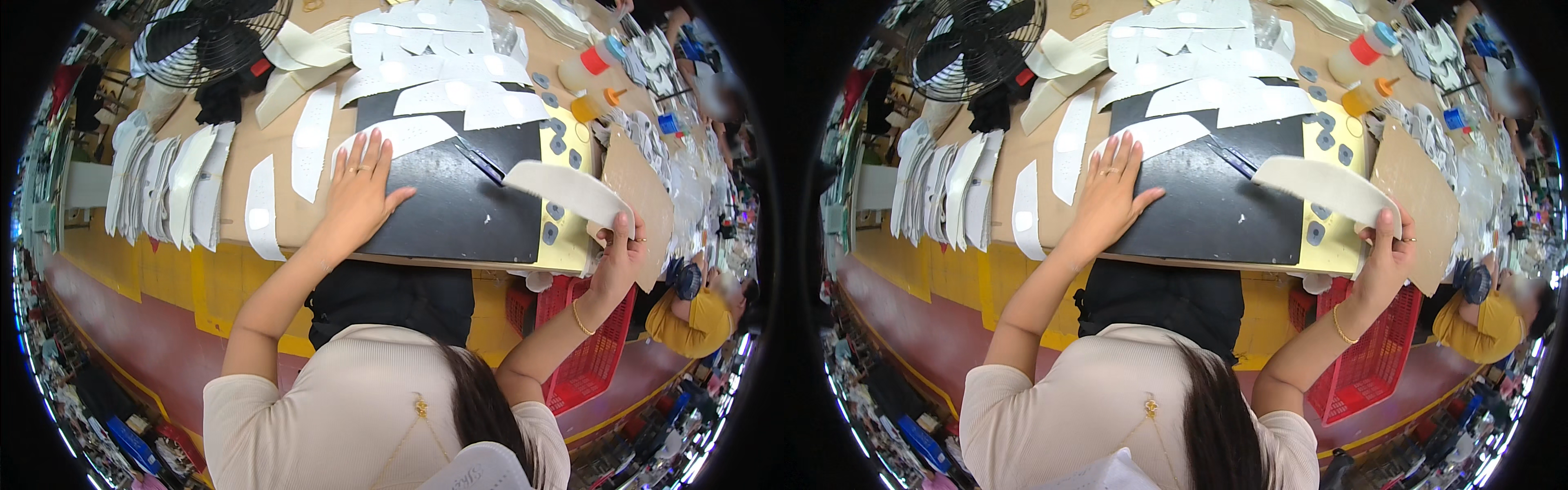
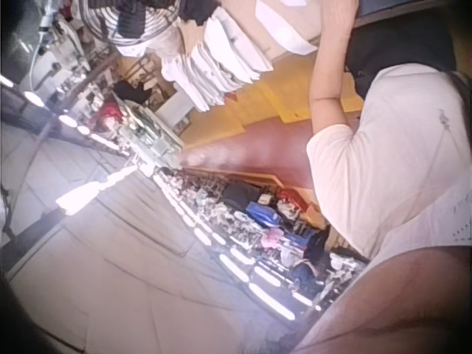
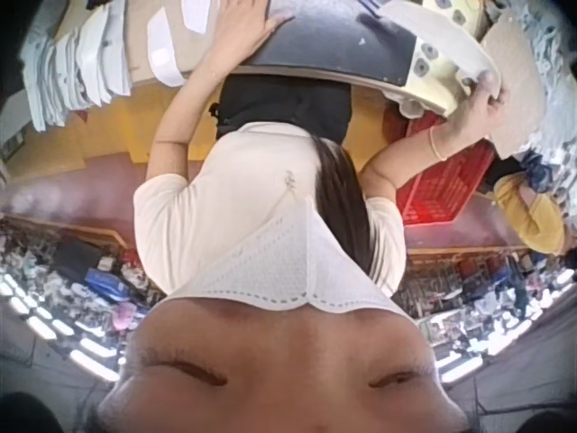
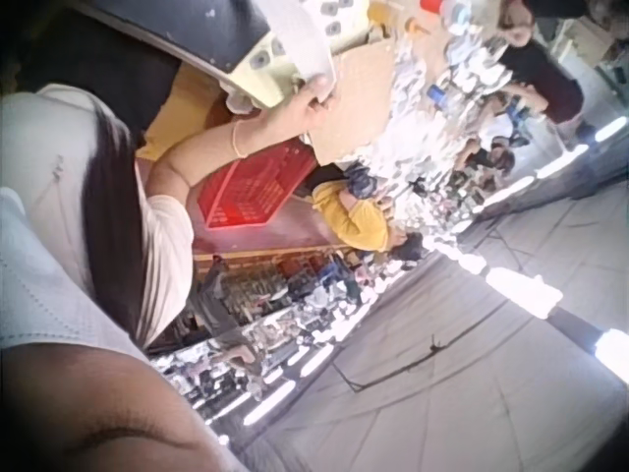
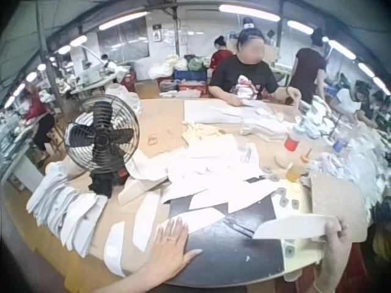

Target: The person repeatedly picks up white foam pieces and small circular inserts, places them on a black mat, presses them together, and sets the assembled units aside. The person handles the items one at a time and stacks the finished assemblies on the table.

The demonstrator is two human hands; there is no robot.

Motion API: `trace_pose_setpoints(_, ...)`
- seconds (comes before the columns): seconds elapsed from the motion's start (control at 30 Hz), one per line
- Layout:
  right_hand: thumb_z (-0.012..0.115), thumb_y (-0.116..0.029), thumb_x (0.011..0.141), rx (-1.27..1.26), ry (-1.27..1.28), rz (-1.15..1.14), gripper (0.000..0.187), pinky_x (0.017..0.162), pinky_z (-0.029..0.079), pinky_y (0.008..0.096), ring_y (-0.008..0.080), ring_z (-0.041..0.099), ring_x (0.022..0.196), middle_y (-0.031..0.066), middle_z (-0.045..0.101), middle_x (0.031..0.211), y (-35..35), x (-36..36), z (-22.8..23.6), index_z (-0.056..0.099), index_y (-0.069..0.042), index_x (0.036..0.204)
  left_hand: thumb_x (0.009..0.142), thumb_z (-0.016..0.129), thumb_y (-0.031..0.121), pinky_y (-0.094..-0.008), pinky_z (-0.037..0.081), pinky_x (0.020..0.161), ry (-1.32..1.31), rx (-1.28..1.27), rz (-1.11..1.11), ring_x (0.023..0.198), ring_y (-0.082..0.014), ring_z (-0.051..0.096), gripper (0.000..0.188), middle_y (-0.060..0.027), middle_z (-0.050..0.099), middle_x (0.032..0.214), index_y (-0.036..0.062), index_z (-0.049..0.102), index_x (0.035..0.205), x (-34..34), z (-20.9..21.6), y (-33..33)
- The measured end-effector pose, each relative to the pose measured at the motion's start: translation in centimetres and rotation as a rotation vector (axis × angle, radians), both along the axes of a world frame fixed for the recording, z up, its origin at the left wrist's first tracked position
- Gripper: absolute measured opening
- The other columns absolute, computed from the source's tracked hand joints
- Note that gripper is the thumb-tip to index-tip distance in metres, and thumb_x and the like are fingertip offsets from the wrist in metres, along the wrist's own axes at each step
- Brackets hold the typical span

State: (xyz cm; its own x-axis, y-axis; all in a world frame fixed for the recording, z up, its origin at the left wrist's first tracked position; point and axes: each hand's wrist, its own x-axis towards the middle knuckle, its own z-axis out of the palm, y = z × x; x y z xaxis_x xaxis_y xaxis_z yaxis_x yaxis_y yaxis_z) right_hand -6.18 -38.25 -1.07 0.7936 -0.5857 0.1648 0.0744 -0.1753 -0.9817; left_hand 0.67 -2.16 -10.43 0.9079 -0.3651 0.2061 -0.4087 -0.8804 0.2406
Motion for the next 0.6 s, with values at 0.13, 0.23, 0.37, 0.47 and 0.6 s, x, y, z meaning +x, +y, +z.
trace_pose_setpoints(0.13,0.068,-0.022,0.096,0.146,0.024,0.109,0.026,0.061,0.046,0.0210,0.0075,0.057,0.071,0.0059,0.068,0.091,-0.3,-1.6,-0.8,0.065,0.001,0.107,0.091,0.061,0.051,-0.0545,0.027,0.115,0.051,0.059,-0.046,0.144,-0.0373,0.031,0.076,-0.0205,0.036,0.153,0.0008,0.042,0.145,-3.9,0.8,0.8)
trace_pose_setpoints(0.23,0.065,-0.022,0.097,0.149,0.089,0.210,0.024,0.063,0.046,0.0223,0.0087,0.058,0.072,0.0049,0.067,0.088,0.9,-1.5,-2.0,0.065,0.000,0.105,0.090,0.064,0.047,-0.0532,0.029,0.113,0.032,0.067,-0.022,0.141,-0.0366,0.035,0.071,-0.0197,0.040,0.149,0.0004,0.047,0.141,-5.7,1.0,1.3)
trace_pose_setpoints(0.37,0.063,-0.023,0.098,0.069,0.257,0.547,0.023,0.082,0.050,0.0305,0.0153,0.063,0.080,0.0052,0.067,0.095,2.9,-0.6,-3.9,0.064,-0.001,0.103,0.088,0.068,0.042,-0.0513,0.031,0.110,0.003,-0.039,-0.005,0.133,-0.0361,0.043,0.063,-0.0186,0.048,0.141,0.0019,0.053,0.134,-4.5,1.7,0.9)
trace_pose_setpoints(0.47,0.054,-0.020,0.102,0.426,0.253,0.793,0.023,0.092,0.056,0.0391,0.0291,0.064,0.114,0.0165,0.044,0.149,6.6,2.8,-5.4,0.057,0.002,0.109,0.088,0.069,0.039,-0.0533,0.031,0.110,-0.046,-0.144,-0.007,0.131,-0.0388,0.045,0.061,-0.0201,0.049,0.140,0.0040,0.053,0.135,-1.5,1.5,0.7)
trace_pose_setpoints(0.6,0.059,-0.020,0.101,0.695,0.215,0.707,0.023,0.101,0.050,0.0365,0.0258,0.058,0.123,0.0152,0.042,0.149,8.6,6.2,-7.5,0.058,0.001,0.111,0.091,0.063,0.045,-0.0582,0.026,0.114,-0.028,-0.037,0.033,0.140,-0.0416,0.036,0.067,-0.0256,0.042,0.148,-0.0020,0.050,0.137,-1.1,0.1,-2.0)
